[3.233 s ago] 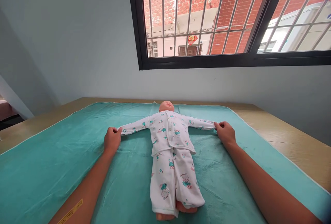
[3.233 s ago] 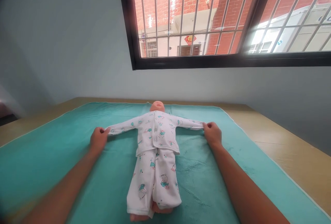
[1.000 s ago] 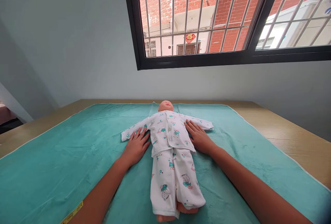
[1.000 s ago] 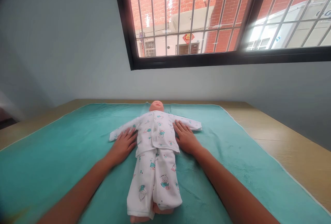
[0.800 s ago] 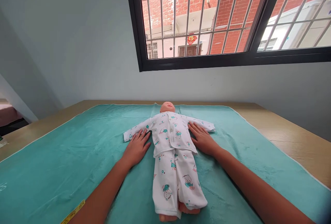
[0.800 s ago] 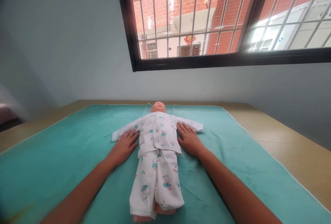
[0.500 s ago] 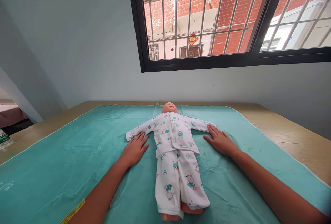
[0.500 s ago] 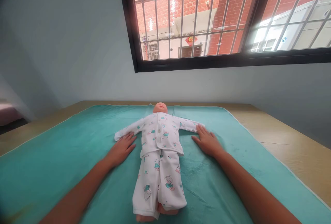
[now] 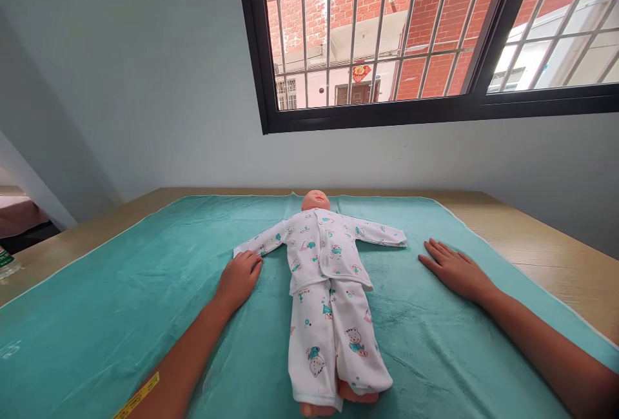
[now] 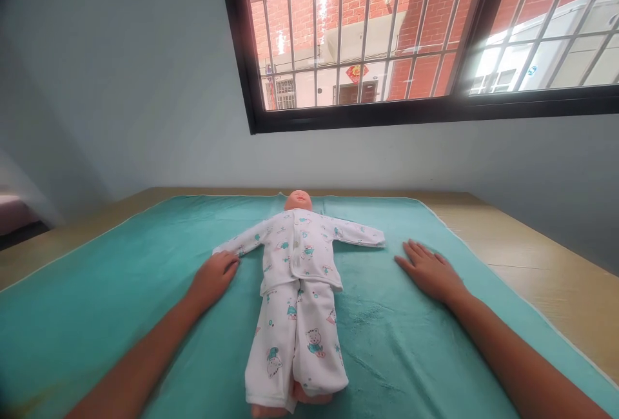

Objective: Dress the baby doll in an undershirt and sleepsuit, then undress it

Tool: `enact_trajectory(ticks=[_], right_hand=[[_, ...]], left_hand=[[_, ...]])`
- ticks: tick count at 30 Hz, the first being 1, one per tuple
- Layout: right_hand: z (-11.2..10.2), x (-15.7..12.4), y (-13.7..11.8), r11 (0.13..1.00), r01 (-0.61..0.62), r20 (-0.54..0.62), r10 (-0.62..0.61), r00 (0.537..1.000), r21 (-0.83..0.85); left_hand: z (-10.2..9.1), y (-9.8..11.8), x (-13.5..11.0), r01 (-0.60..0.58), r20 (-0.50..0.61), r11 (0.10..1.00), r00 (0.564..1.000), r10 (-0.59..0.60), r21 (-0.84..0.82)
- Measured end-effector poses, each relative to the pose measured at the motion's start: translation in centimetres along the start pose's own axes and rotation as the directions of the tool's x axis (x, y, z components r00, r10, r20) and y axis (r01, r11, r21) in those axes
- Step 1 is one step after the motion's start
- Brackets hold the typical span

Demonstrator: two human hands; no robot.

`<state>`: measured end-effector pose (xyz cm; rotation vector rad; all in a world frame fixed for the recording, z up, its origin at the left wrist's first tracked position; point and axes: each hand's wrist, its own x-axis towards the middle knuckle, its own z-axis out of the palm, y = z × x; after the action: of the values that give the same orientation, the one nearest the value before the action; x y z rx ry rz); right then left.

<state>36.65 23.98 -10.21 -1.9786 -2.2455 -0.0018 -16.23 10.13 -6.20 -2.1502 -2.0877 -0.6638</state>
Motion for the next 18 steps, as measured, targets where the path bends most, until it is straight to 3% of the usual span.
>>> enact_trajectory(ticks=[7,12,15,18], right_hand=[[-0.1,-1.2,7.7,0.994,-0.101,-0.055,0.103,0.993,0.028],[-0.2,-1.7,12.1,0.988,-0.149,-0.075,0.152,0.985,0.050],[-0.6,-1.9,12.5,0.989,-0.143,-0.091,0.147,0.985,0.040],[-2.1,-1.6,10.3,0.991,-0.100,-0.115,0.110,0.987,0.089]], left_hand=[[-0.1,0.4,-0.2,-0.074,0.005,0.989,0.997,0.075,-0.129],[0.6,0.7,-0.1,-0.093,0.095,0.984,0.990,0.108,-0.153],[1.2,1.1,0.0,-0.135,0.171,0.980,0.972,0.160,-0.148],[1.7,1.6,0.2,-0.168,0.246,0.977,0.949,0.195,-0.129]])
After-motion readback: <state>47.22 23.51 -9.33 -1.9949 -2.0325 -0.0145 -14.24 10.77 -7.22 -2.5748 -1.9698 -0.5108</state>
